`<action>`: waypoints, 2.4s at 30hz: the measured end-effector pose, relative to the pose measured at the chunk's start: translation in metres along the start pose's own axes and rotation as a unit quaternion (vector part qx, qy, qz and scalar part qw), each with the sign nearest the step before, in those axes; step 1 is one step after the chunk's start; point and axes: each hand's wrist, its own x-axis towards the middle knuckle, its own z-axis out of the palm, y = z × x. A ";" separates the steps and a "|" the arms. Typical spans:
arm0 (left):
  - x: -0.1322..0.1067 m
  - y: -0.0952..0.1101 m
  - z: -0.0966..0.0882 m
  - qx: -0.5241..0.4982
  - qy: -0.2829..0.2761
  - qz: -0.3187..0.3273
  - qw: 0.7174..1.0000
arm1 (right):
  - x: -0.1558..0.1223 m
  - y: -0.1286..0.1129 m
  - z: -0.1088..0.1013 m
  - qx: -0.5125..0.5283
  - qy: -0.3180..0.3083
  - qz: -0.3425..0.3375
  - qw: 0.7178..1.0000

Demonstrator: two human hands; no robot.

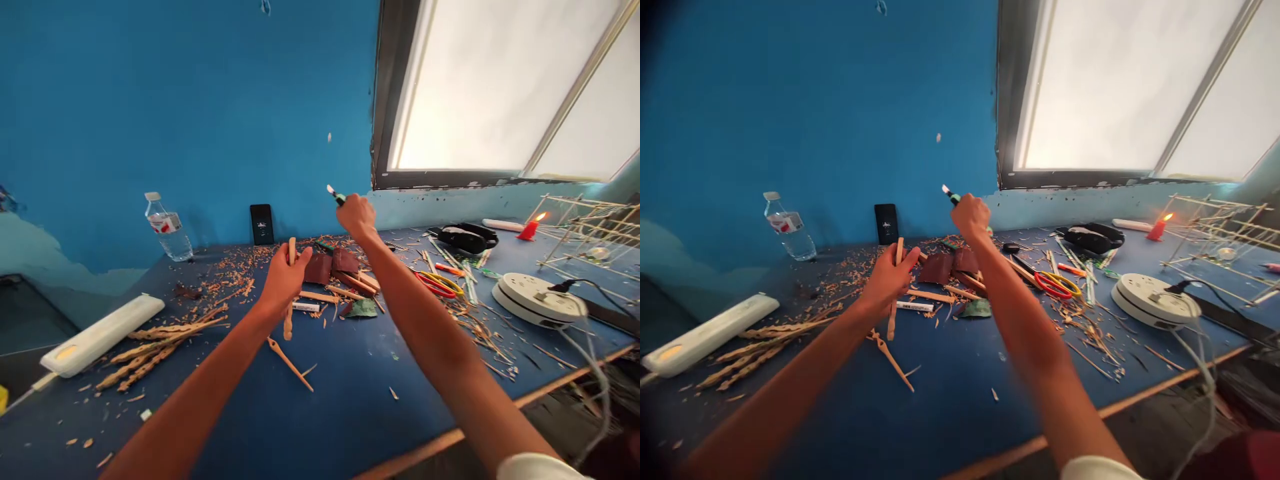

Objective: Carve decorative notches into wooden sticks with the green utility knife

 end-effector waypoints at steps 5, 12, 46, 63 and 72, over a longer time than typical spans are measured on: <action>-0.024 0.013 -0.025 -0.089 -0.070 -0.063 0.992 | -0.003 0.026 0.000 0.057 -0.007 -0.090 0.994; -0.068 0.035 -0.028 -0.157 -0.089 -0.102 0.978 | -0.095 0.010 -0.002 0.141 0.005 -0.256 0.956; -0.164 -0.012 -0.066 -0.378 -0.150 -0.305 0.861 | -0.231 0.056 0.009 0.637 -0.363 0.090 0.674; -0.141 -0.035 -0.055 0.013 -0.042 -0.162 0.986 | -0.212 0.029 0.028 0.122 -0.095 -0.363 0.919; -0.145 -0.037 -0.039 0.012 -0.056 -0.192 0.980 | -0.214 0.028 0.030 0.039 -0.045 -0.361 0.931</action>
